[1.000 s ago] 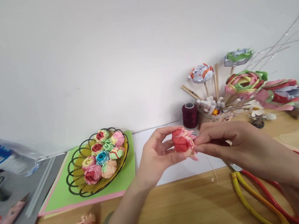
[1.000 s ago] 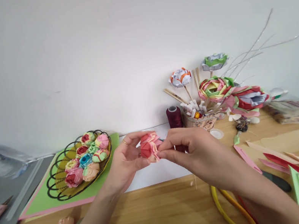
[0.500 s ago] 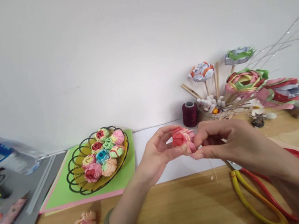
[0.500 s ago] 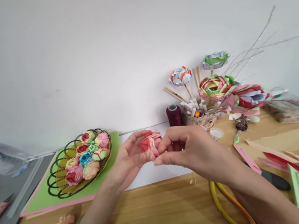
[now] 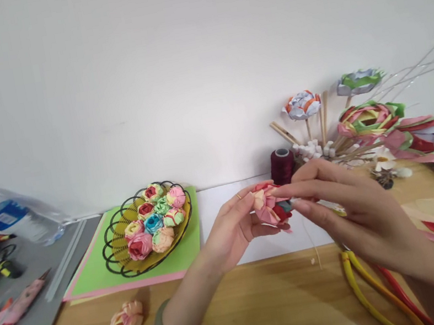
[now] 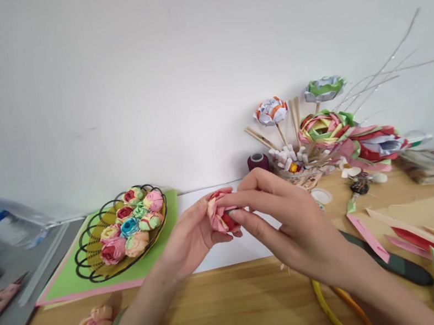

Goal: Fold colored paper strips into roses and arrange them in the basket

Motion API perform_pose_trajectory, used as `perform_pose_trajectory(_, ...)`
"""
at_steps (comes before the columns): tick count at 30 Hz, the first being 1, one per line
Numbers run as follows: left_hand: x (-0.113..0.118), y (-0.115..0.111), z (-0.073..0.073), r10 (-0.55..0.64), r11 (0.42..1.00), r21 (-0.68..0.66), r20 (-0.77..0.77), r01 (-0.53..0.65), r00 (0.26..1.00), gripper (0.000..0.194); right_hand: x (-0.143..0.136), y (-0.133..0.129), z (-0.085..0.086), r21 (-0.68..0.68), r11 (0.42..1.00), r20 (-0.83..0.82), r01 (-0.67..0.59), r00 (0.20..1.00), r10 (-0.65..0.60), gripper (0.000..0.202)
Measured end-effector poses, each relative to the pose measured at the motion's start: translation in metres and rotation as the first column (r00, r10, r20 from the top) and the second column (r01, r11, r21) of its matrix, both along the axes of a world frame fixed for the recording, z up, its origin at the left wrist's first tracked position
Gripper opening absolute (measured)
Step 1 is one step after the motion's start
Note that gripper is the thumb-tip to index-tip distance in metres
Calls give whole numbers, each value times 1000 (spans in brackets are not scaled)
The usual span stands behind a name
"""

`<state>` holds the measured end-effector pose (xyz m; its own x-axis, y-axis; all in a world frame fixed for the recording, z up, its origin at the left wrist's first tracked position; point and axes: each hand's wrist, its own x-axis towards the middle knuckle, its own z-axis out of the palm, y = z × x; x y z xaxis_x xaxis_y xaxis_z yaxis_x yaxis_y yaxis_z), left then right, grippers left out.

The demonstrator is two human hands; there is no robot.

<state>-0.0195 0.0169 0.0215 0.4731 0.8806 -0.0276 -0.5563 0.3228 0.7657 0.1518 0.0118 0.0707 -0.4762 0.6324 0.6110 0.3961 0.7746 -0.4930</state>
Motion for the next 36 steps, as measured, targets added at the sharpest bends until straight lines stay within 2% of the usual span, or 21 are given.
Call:
perform_pose_trajectory(3, 1, 0, -2, -5, 1000, -8, -62, 5, 998, 38, 2, 1, -1, 8, 1000, 9, 22, 1000, -22, 21)
perform_pose_trajectory(6, 0, 1, -4, -21, 1000, -21, -122, 18, 992, 41, 4, 3, -1, -38, 999, 87, -15, 996, 18, 17)
perform_pose_trajectory(10, 0, 1, -3, -58, 997, -57, -238, 45, 969, 45, 4, 2, -1, -83, 996, 180, 19, 984, -3, 17)
perform_pose_trajectory(16, 1, 2, -1, -4, 999, -38, -423, -13, 906, 52, 1, -5, -3, 3, 997, 269, 81, 960, -79, 21)
perform_pose_trajectory(20, 3, 1, -4, -66, 996, -84, -460, 30, 885, 58, 2, -4, -7, 44, 998, 316, 41, 947, -53, 22)
perform_pose_trajectory(24, 4, -1, -8, -108, 990, -133, -495, 48, 862, 70, 1, -2, -12, 168, 983, 372, 71, 919, -130, 25)
perform_pose_trajectory(26, 4, -1, -8, -117, 990, -131, -503, 59, 856, 69, -1, -2, -13, 180, 980, 376, 84, 915, -147, 25)
perform_pose_trajectory(29, 4, -1, -8, -116, 990, -122, -478, 65, 870, 59, -5, -1, -13, 52, 992, 338, 112, 933, -123, 19)
perform_pose_trajectory(32, 3, 0, -9, -135, 987, -135, -447, 83, 884, 51, -8, 2, -12, -203, 974, 267, 105, 963, -48, 14)
perform_pose_trajectory(34, 3, 0, -8, -164, 981, -164, -443, 100, 881, 53, -9, 6, -12, -393, 917, 200, 65, 980, 17, 12)
perform_pose_trajectory(36, 3, 0, -8, -179, 976, -193, -443, 102, 879, 54, -8, 11, -13, -562, 827, 114, 21, 992, 53, 11)
